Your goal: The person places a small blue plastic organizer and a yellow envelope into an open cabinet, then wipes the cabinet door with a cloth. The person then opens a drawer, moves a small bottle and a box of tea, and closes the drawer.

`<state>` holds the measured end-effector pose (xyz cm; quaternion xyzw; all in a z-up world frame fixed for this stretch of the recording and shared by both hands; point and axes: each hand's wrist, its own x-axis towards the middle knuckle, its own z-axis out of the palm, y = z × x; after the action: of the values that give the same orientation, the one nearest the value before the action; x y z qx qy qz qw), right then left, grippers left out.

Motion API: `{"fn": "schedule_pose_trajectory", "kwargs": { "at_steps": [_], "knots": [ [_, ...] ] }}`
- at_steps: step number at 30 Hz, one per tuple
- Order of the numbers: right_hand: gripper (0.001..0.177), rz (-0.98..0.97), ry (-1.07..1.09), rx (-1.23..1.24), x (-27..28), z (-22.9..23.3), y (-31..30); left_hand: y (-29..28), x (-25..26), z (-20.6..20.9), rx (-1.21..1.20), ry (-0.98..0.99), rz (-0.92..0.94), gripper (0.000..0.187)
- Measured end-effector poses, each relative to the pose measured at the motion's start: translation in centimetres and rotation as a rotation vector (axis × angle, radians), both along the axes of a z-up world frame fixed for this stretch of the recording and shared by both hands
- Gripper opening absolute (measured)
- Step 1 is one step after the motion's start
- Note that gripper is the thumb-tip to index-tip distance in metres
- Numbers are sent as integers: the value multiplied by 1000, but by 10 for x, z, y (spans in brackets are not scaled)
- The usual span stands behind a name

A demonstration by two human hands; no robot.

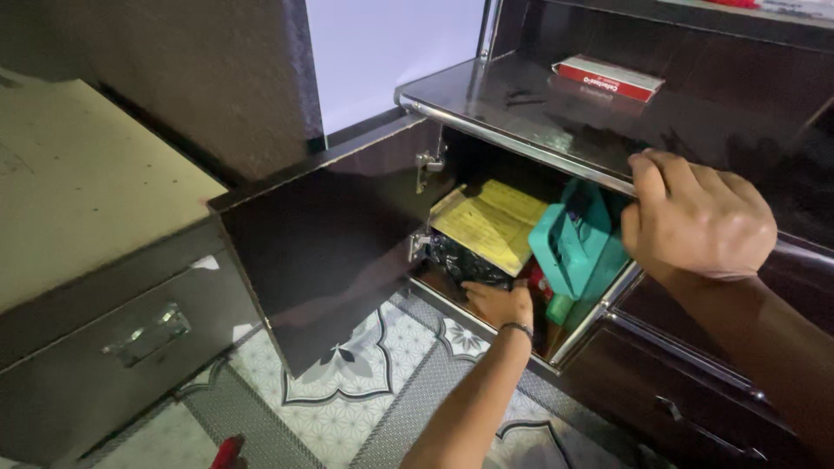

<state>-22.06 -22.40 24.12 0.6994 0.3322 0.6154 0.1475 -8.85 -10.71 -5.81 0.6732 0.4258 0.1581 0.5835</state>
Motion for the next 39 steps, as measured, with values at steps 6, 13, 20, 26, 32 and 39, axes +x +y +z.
{"fn": "schedule_pose_trajectory", "kwargs": {
  "at_steps": [6,13,20,26,32,39],
  "knots": [
    [25,-76,-9,-15,6,-8,-4,9,37,-55,245,-248,-72,121],
    [24,-98,-26,-49,8,-6,-7,-7,-22,-4,152,4,79,102],
    [22,-110,-22,-40,16,-13,-13,3,-59,2,725,-203,143,96],
    [23,-93,-38,-43,18,-16,-13,44,-27,-30,465,-367,56,91],
    [23,-74,-36,-36,19,-17,-11,61,0,-32,35,-454,184,94],
    [24,-46,-30,-35,19,-17,-10,100,29,-21,-448,-312,279,78]
  ]
}}
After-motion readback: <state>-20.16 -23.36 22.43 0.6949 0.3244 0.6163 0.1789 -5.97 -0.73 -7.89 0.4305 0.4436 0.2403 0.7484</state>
